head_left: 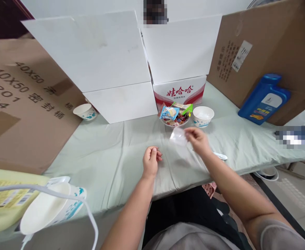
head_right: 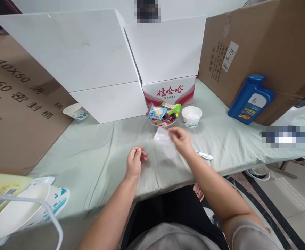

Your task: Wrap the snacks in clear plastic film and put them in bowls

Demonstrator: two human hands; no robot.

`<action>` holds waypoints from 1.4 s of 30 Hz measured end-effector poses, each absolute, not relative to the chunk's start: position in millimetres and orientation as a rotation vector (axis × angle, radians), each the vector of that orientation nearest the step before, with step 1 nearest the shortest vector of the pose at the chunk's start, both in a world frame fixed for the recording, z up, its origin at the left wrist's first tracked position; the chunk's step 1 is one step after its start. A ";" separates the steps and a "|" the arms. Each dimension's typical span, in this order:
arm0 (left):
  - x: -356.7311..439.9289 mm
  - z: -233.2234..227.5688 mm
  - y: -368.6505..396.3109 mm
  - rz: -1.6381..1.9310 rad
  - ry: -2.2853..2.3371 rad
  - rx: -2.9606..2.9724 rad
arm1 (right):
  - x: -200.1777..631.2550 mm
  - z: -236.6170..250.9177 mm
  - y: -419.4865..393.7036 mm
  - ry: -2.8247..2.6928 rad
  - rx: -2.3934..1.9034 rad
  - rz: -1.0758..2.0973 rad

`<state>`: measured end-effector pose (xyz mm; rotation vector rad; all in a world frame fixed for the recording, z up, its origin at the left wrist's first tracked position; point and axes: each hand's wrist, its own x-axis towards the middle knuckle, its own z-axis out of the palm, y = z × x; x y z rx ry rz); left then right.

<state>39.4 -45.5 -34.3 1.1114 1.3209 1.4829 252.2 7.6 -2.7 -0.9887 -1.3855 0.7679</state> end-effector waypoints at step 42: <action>42.5 -37.3 -54.5 0.922 1.493 1.780 | 355.7 28.4 187.6 -1.903 -1.479 0.658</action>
